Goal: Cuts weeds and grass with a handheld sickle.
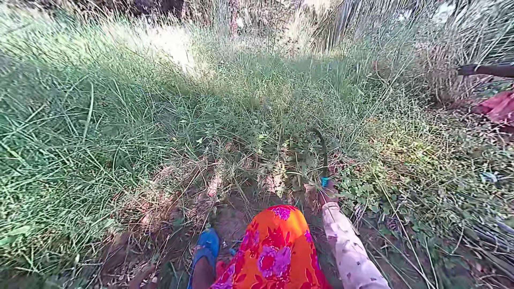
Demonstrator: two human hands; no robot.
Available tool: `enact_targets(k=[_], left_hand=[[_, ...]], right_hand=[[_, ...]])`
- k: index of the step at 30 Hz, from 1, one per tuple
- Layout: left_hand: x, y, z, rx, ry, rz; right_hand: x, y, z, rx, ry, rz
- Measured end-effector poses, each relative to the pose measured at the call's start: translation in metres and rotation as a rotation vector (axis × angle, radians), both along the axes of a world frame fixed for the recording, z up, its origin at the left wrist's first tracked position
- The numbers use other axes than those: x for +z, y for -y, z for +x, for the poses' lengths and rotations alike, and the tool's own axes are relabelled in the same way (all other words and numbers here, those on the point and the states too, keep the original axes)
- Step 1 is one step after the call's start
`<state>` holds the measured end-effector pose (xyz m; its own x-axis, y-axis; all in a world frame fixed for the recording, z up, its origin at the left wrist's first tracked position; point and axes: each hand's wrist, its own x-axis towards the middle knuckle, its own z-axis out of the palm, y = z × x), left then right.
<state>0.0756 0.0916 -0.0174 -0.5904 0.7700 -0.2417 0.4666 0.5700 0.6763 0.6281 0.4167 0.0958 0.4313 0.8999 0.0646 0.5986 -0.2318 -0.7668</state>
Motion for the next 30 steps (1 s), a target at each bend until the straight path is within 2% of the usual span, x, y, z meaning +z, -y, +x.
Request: enact_targets(k=[2,3,5,7,9,10,11,12,14,15,16,17,19,21,24,26,28,30], left_hand=[[-0.007,-0.002,-0.001,0.026,0.01,0.007],[-0.012,-0.002,-0.004,0.037,0.017,0.017],[-0.027,-0.003,-0.01,0.05,0.026,0.052],[-0.033,-0.005,-0.011,0.053,0.019,0.073],[-0.032,-0.007,-0.009,0.058,0.016,0.062],[-0.03,-0.007,-0.006,0.059,0.029,0.05],[-0.027,-0.007,-0.003,0.061,0.042,0.042],[-0.023,-0.007,-0.002,0.072,0.057,0.05],[-0.02,-0.005,-0.002,0.091,0.077,0.056],[-0.019,-0.003,-0.002,0.09,0.075,0.054],[-0.019,0.001,-0.005,0.082,0.065,0.054],[-0.021,0.0,-0.007,0.074,0.055,0.072],[-0.025,-0.005,0.001,0.076,0.075,0.115],[-0.014,0.002,0.003,0.07,0.089,0.084],[-0.004,-0.009,0.004,0.086,0.081,0.073],[-0.004,-0.007,0.006,0.074,0.064,0.08],[-0.008,-0.004,0.007,0.052,0.056,0.115],[-0.011,0.003,0.005,0.028,0.081,0.144]], right_hand=[[0.076,0.001,0.002,-0.019,-0.009,0.142],[0.112,0.003,0.001,-0.041,-0.056,0.265],[0.165,-0.001,0.008,-0.01,0.034,0.587],[0.197,-0.013,0.016,0.017,0.014,0.814],[0.206,-0.023,0.011,0.021,-0.094,0.894],[0.193,-0.031,0.009,0.0,-0.113,0.86],[0.164,-0.037,0.007,-0.031,-0.086,0.729],[0.123,-0.034,0.006,-0.055,-0.026,0.492],[0.002,-0.005,0.009,-0.012,0.122,-0.103],[-0.058,0.022,0.01,0.023,0.169,-0.324],[-0.099,0.048,0.008,0.038,0.183,-0.44],[-0.11,0.056,0.007,0.043,0.159,-0.463],[-0.076,0.037,0.002,0.073,0.059,-0.409],[-0.06,0.039,-0.005,0.091,-0.003,-0.473],[-0.045,0.033,-0.008,0.133,0.25,-0.582],[-0.045,0.04,-0.005,0.144,0.333,-0.62],[-0.046,0.046,-0.004,0.131,0.32,-0.528],[-0.06,0.059,0.003,0.168,0.446,-0.252]])
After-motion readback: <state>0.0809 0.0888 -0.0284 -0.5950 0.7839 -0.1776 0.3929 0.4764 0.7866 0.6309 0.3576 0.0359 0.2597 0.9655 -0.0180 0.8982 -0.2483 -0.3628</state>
